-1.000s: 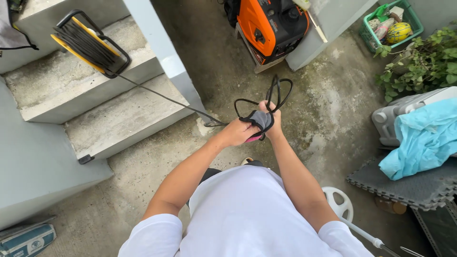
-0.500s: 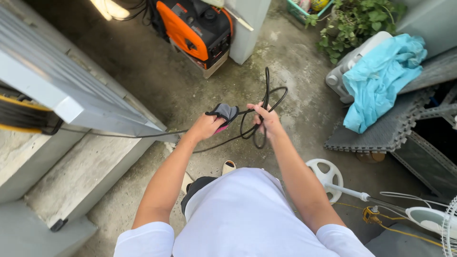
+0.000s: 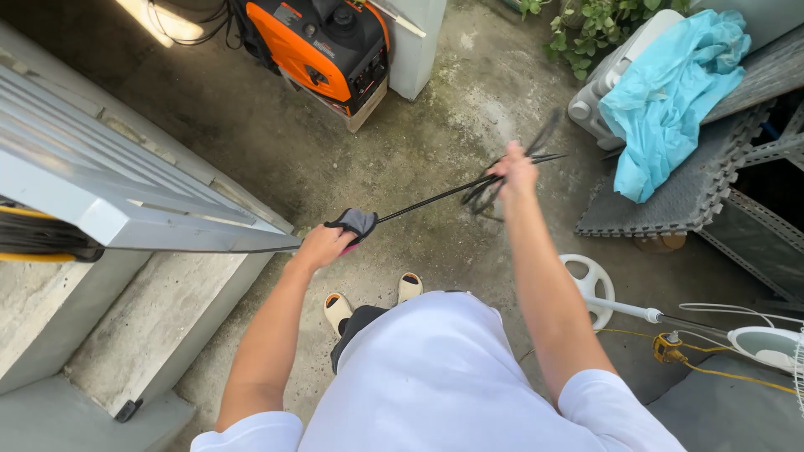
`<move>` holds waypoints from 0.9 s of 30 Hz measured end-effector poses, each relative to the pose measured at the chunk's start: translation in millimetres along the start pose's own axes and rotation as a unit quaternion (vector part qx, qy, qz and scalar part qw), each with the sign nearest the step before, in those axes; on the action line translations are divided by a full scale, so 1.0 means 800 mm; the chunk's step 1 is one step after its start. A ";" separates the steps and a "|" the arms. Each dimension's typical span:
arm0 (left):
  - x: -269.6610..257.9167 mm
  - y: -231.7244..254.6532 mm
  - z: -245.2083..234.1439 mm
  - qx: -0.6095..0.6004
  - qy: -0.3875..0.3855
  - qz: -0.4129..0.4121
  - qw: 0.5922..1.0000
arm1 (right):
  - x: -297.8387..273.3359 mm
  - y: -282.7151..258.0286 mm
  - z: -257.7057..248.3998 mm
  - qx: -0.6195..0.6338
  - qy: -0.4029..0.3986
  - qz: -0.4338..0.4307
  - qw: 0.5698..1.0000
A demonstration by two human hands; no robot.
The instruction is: Coil and organize various power and equipment cables in an outdoor area.
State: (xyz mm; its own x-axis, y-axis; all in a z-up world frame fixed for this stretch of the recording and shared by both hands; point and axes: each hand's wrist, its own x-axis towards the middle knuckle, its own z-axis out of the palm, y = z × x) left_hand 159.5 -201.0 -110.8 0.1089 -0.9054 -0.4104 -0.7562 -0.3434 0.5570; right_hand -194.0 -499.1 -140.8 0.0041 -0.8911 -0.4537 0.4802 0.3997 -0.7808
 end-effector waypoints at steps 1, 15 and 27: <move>-0.009 -0.019 0.003 -0.004 0.000 -0.008 1.000 | 0.023 -0.029 -0.025 -0.005 -0.003 0.007 1.000; -0.038 0.001 -0.044 -0.158 0.070 0.078 0.982 | -0.102 -0.066 0.020 -0.274 -0.072 -0.113 0.952; -0.051 -0.028 -0.090 -0.453 0.011 0.039 0.890 | -0.251 0.162 0.204 -0.147 -0.303 0.051 0.940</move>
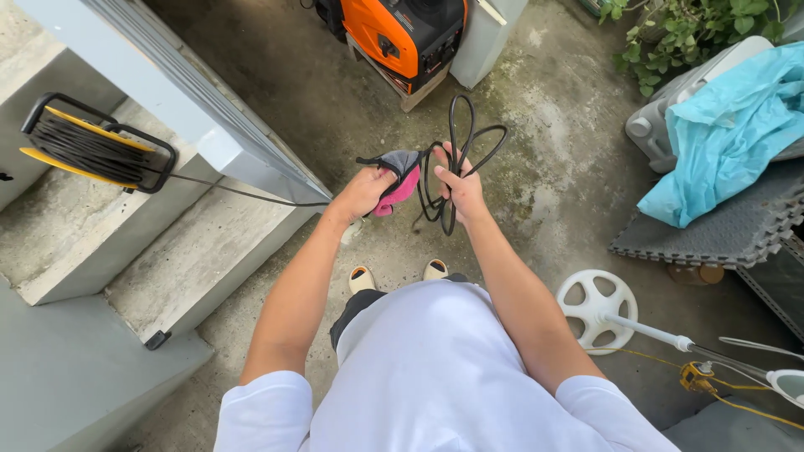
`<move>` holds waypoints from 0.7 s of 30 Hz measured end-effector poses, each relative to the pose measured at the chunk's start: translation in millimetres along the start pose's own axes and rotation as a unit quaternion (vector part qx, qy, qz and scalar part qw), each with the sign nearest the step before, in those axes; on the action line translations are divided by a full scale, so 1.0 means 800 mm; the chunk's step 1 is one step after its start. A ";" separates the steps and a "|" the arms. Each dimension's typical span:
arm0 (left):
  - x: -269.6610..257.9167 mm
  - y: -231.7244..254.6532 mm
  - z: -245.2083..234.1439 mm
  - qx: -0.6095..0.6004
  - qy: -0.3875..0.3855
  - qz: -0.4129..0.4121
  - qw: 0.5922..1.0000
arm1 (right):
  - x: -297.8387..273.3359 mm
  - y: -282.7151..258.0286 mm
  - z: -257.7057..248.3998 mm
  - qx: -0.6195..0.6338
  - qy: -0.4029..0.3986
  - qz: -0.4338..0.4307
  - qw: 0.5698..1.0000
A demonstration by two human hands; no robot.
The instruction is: Coil and organize various power and equipment cables in an outdoor area.
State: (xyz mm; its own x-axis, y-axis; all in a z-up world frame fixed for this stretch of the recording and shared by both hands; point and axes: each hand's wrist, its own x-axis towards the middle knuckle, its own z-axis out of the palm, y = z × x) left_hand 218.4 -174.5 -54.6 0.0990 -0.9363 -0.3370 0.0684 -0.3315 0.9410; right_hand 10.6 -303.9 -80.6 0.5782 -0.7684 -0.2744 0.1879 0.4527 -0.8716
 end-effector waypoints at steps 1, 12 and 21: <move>-0.004 0.008 -0.005 0.001 0.004 0.003 1.000 | 0.009 0.010 0.005 0.000 -0.004 -0.002 1.000; -0.043 -0.046 -0.011 0.077 0.000 0.077 0.994 | 0.028 0.015 0.080 0.183 0.064 0.157 0.969; -0.082 -0.021 -0.070 0.245 0.015 0.007 0.969 | 0.079 -0.038 -0.014 0.081 0.227 0.004 0.971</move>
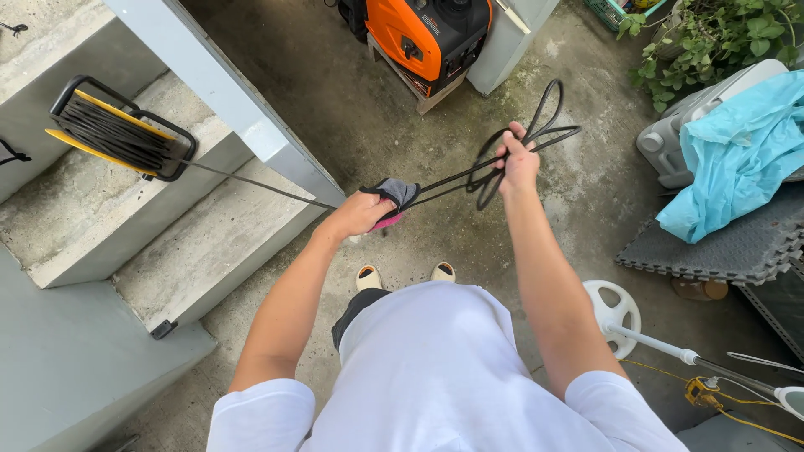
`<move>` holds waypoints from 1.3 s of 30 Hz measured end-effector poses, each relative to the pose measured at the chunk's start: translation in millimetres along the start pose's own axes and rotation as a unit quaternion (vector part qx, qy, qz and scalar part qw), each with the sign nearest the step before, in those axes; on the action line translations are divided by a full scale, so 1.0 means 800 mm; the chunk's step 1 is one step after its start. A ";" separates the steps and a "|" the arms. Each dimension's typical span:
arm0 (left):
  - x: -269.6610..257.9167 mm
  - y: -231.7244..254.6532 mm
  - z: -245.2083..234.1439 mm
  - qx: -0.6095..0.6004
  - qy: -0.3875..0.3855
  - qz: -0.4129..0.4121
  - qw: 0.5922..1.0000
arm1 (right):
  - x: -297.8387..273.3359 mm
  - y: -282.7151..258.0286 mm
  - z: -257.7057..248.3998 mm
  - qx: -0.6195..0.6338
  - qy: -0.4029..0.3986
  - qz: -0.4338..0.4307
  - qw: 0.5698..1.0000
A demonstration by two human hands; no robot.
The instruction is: Coil and organize various power and equipment cables in an outdoor area.
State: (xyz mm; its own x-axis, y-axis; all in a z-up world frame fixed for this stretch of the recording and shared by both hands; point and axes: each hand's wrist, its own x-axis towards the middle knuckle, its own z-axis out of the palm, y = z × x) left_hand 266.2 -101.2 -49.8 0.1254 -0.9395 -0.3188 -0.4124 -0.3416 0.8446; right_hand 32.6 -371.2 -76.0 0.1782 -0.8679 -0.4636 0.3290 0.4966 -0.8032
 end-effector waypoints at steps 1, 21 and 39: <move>0.001 0.005 -0.006 -0.001 -0.001 0.001 1.000 | 0.001 -0.012 -0.006 -0.001 0.001 -0.001 1.000; 0.017 0.011 -0.007 -0.073 0.003 -0.100 0.992 | 0.130 -0.185 -0.330 -0.029 0.060 -0.266 0.962; 0.051 0.061 0.018 -0.074 0.005 0.050 0.996 | -0.062 0.090 -0.003 -0.275 -0.285 -0.018 0.918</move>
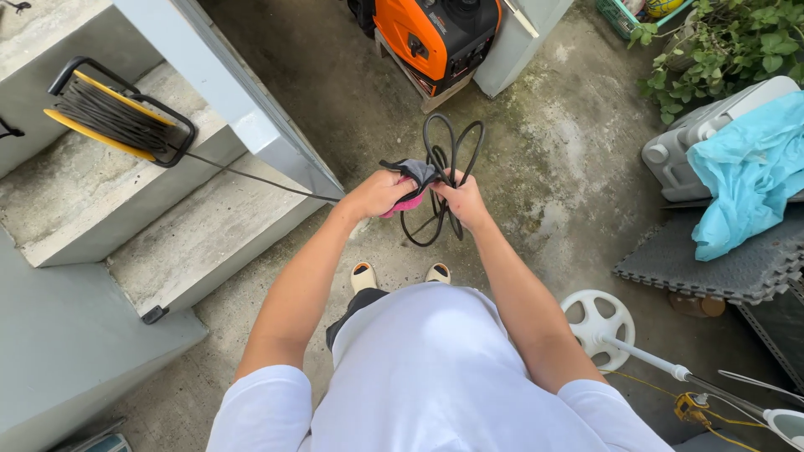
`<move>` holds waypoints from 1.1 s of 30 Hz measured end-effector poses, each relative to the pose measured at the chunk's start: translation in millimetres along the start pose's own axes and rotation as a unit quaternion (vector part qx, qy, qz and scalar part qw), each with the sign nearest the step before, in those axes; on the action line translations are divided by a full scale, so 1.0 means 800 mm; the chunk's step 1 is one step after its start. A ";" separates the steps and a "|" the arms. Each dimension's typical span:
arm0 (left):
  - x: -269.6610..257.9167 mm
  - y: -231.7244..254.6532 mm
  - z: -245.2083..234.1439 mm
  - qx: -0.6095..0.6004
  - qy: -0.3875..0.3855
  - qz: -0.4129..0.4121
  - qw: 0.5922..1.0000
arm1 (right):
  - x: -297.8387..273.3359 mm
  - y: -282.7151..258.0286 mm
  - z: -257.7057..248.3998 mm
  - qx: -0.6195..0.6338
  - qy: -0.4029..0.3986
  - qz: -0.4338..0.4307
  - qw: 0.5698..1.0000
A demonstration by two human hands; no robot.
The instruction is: Coil and organize various power and equipment cables in an outdoor area.
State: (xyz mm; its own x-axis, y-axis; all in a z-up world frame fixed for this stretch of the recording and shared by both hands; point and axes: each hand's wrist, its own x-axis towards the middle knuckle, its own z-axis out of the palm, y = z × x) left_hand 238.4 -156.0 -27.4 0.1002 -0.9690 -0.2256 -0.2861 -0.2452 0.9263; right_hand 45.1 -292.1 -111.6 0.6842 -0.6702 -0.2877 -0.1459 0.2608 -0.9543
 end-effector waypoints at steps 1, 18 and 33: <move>-0.011 -0.004 -0.008 0.000 0.003 -0.002 1.000 | -0.010 -0.012 0.005 0.000 -0.003 0.000 1.000; -0.052 -0.047 -0.070 0.084 0.033 -0.144 0.985 | -0.042 -0.110 -0.177 0.038 0.205 -0.044 0.977; -0.054 -0.082 -0.019 0.084 0.035 -0.230 0.969 | -0.066 -0.014 -0.512 0.327 0.466 -0.074 0.819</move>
